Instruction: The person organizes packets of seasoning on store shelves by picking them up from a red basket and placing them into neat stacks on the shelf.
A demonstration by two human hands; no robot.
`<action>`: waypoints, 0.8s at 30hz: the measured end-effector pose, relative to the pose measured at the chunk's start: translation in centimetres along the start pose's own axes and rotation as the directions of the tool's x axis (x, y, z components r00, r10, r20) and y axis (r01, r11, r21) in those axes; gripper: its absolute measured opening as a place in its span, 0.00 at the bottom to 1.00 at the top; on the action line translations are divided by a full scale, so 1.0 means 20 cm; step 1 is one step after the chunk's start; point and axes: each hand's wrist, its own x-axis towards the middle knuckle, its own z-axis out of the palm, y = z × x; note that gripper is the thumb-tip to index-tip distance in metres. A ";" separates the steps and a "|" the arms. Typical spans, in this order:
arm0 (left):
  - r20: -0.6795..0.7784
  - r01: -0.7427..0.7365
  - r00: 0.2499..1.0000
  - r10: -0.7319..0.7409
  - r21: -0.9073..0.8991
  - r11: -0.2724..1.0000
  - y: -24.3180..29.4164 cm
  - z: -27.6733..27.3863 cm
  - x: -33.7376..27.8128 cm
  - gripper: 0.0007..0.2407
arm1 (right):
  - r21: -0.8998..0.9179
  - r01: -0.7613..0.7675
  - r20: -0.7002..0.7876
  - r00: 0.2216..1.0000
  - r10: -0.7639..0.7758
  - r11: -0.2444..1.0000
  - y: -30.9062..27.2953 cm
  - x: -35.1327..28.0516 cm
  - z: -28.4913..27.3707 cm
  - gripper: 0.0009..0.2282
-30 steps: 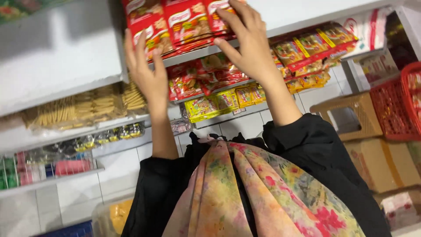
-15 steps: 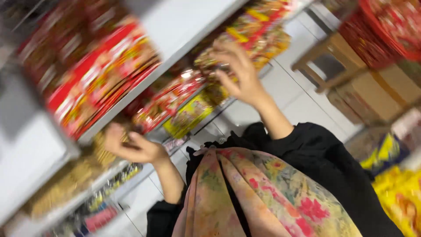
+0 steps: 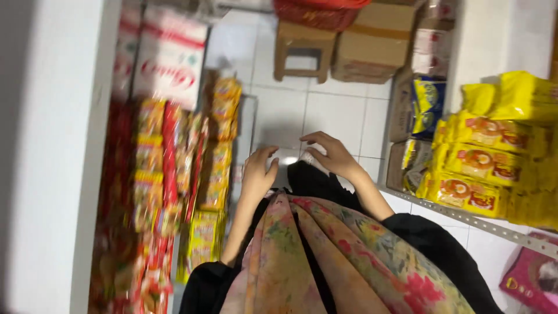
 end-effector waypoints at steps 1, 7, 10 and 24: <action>0.049 -0.048 0.998 0.048 -0.001 0.999 0.04 0.02 0.09 0.12 | -0.019 -0.035 -0.067 0.997 0.033 0.999 0.02 0.00 -0.08 0.14; 0.225 -0.215 0.946 0.236 -0.112 0.970 0.23 0.27 0.64 0.11 | -0.080 -0.094 -0.383 0.922 0.056 0.992 0.09 0.02 -0.53 0.14; 0.285 -0.224 0.924 0.254 -0.134 0.965 0.31 0.42 0.78 0.11 | -0.129 -0.162 -0.430 0.898 0.092 0.978 0.10 0.00 -0.64 0.14; 0.606 -0.152 0.757 0.243 -0.197 0.968 0.26 0.82 1.22 0.12 | 0.052 -0.291 -0.632 0.731 0.257 0.955 0.42 -0.05 -0.74 0.13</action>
